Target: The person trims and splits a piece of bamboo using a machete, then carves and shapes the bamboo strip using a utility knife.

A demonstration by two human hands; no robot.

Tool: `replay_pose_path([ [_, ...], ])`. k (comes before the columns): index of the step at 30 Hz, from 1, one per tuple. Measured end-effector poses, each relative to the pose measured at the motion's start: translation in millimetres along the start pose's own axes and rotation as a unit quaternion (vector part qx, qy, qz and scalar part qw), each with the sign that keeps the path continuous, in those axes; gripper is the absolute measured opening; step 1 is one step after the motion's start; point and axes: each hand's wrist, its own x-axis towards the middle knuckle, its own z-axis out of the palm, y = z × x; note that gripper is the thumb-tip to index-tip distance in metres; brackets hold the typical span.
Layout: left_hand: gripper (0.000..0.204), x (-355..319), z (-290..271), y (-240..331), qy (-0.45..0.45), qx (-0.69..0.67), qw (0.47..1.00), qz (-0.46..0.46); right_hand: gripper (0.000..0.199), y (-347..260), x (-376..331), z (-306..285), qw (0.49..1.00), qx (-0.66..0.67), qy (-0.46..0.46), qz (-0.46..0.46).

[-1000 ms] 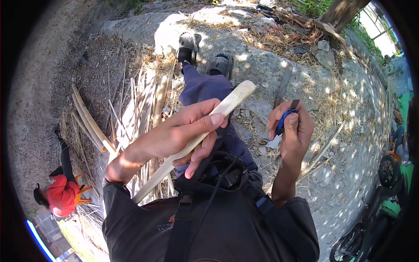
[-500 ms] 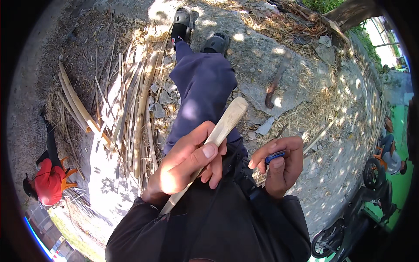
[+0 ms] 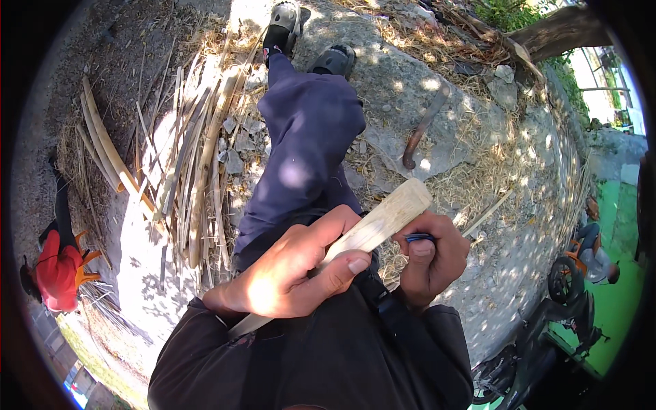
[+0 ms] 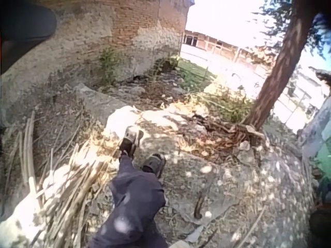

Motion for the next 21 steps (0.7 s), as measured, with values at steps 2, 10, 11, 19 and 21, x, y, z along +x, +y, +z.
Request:
replay_pose_path([
  [2, 0.018, 0.8, 0.1, 0.6, -0.003, 0.003, 1.0, -0.004, 0.024, -1.7, 3.2, 1.6, 1.0, -0.01, 0.009, -0.018],
  [10, 0.02, 1.7, 3.6, -0.7, 0.004, -0.016, 1.0, -0.013, 0.02, -3.2, 10.4, 2.6, 0.998, -0.041, 0.0, -0.052],
  [11, 0.021, 1.8, 4.0, -0.4, 0.006, -0.011, 1.0, -0.011, 0.018, -3.4, 10.4, 2.5, 0.997, -0.049, 0.0, -0.055],
  [19, 0.03, -1.0, 6.9, 1.4, 0.022, -0.06, 0.998, -0.025, 0.017, -2.6, 8.9, 4.1, 0.997, -0.046, 0.019, -0.053],
  [21, 0.031, -1.1, 6.7, 1.7, 0.021, -0.063, 0.997, -0.03, 0.017, -2.4, 8.6, 4.2, 0.997, -0.049, 0.018, -0.054],
])
